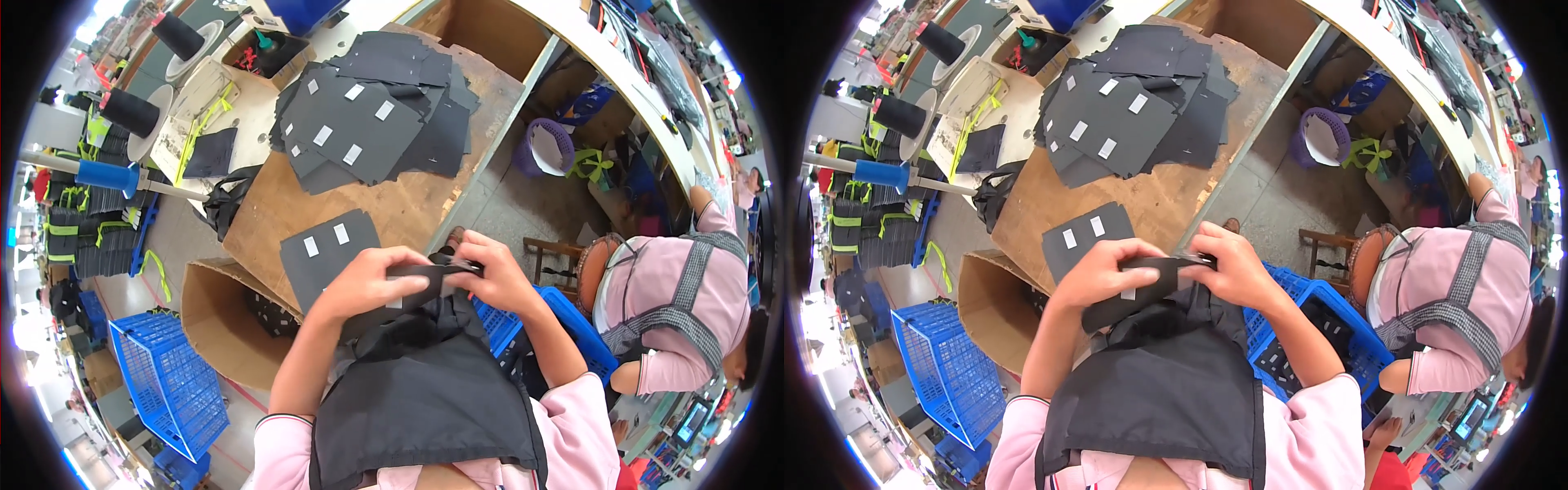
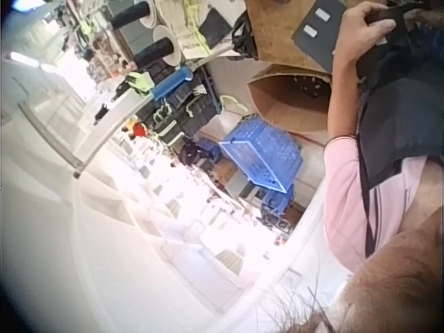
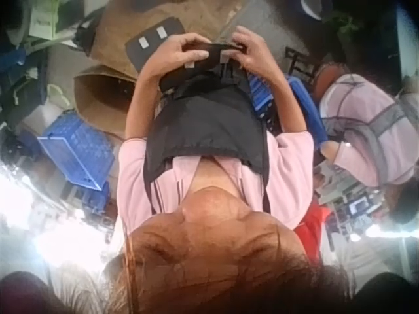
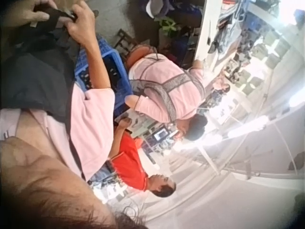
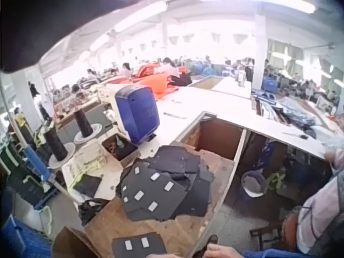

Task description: The person is sorting and cleaning small grey fabric pieces with attached square patches, using snips to remove excess threads.

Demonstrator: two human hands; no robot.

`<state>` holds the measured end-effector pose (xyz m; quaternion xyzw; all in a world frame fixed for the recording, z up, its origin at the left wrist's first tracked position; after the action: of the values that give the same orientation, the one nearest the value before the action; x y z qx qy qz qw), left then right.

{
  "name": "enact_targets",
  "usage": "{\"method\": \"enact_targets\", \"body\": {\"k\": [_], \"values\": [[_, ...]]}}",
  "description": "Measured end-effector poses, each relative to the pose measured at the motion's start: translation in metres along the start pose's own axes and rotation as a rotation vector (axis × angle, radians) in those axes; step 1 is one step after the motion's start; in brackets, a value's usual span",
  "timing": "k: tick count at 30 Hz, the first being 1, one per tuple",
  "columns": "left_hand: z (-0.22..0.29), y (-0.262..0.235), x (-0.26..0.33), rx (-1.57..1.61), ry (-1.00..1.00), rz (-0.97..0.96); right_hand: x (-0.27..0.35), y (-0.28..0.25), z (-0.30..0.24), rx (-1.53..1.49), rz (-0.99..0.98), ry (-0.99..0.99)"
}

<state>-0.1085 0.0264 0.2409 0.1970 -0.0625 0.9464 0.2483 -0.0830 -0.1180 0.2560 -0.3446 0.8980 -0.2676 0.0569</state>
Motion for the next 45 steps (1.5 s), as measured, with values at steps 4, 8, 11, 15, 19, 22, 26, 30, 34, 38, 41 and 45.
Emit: {"method": "enact_targets", "body": {"k": [4, 8, 11, 15, 19, 22, 26, 30, 34, 38, 41, 45], "values": [[-0.018, -0.008, 0.017, 0.158, -0.061, -0.039, 0.01, 0.005, 0.024, -0.33, -0.083, 0.119], [-0.028, -0.002, 0.017, 0.367, -0.169, -0.018, 0.015, -0.01, 0.004, 0.099, 0.431, 0.193], [-0.036, -0.003, 0.018, 0.483, -0.188, 0.039, 0.029, -0.003, -0.029, 0.088, 0.44, -0.03], [-0.028, -0.001, 0.014, 0.503, -0.178, 0.039, 0.032, 0.008, -0.043, 0.263, 0.358, -0.153], [-0.029, 0.004, 0.013, 0.486, -0.185, 0.03, 0.028, 0.01, -0.042, 0.323, 0.34, -0.168], [-0.027, 0.006, 0.012, 0.487, -0.186, 0.017, 0.024, 0.009, -0.044, 0.324, 0.345, -0.198], [-0.028, 0.007, 0.012, 0.464, -0.161, 0.003, 0.028, 0.006, -0.046, 0.344, 0.384, -0.241], [-0.028, 0.007, 0.011, 0.455, -0.171, -0.002, 0.034, 0.001, -0.046, 0.331, 0.371, -0.201], [-0.026, 0.011, 0.01, 0.451, -0.177, -0.014, 0.027, 0.003, -0.051, 0.396, 0.33, -0.243], [-0.026, 0.01, 0.01, 0.464, -0.182, -0.009, 0.034, 0.001, -0.05, 0.41, 0.373, -0.262], [-0.027, 0.009, 0.011, 0.471, -0.192, -0.015, 0.034, 0.001, -0.051, 0.388, 0.281, -0.221], [-0.024, 0.011, 0.009, 0.412, -0.185, -0.022, 0.031, 0.0, -0.051, 0.37, 0.269, -0.221]]}}
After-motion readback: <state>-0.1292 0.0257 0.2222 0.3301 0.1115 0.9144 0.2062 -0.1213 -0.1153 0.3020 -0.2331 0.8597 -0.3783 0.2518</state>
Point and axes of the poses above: each hand's wrist, its own x-axis away from the middle knuckle, its own y-axis out of the palm, z = x × y, the point moved 8 cm from there along -x, towards the middle knuckle, and after that the axes turned 5 degrees about -z, right-handed, at the moved point
